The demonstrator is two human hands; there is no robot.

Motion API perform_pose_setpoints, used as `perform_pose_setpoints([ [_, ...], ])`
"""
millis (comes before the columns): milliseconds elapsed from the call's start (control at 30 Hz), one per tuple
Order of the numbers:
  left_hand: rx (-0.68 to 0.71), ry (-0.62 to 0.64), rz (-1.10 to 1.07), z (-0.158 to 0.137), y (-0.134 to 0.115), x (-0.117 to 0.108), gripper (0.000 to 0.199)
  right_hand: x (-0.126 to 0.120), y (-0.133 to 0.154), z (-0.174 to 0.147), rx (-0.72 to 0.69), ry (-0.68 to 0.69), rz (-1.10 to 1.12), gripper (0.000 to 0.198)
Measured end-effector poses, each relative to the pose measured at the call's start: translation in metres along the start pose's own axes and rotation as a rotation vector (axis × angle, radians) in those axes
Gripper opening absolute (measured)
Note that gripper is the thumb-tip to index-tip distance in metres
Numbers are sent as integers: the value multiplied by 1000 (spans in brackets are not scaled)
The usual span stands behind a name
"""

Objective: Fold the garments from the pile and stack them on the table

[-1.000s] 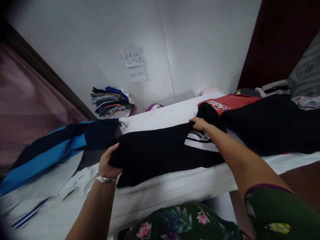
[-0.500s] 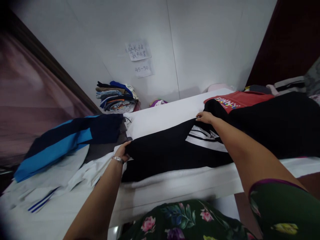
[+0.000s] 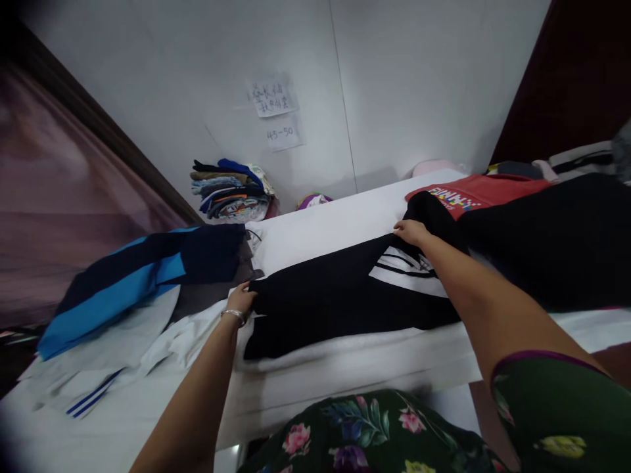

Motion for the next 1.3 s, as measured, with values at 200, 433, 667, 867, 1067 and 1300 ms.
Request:
perform_pose_setpoints([
  [200,107,11,122,5,-11,-7,35,-12,2,-8,4,-100,-33,34],
  [433,410,-13,594,-27,-56,7,35,-9,0,-17,-78,-102,1,37],
  [667,1102,392,643,-172,-90,124,29,-18,5,-34,-235,-237,-25,64],
  [867,1243,454,774,-223,-75,183,52,3,39,-51,-473,-147,-237,59],
  [1067,1042,464,1001,-187,-62,213,27,13,55,-49,-419,-124,-415,40],
  [1300,972,357,917,-174,-85,181,30,-19,71,-54,-457,-247,-409,35],
])
Point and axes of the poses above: each hand's wrist, its own z-axis towards the middle knuckle, its own x-axis out of the palm, y = z × x, the point moved 10 cm from there along z, towards the middle knuckle, and after that the axes turned 3 degrees about -z, right-handed, at the moved point
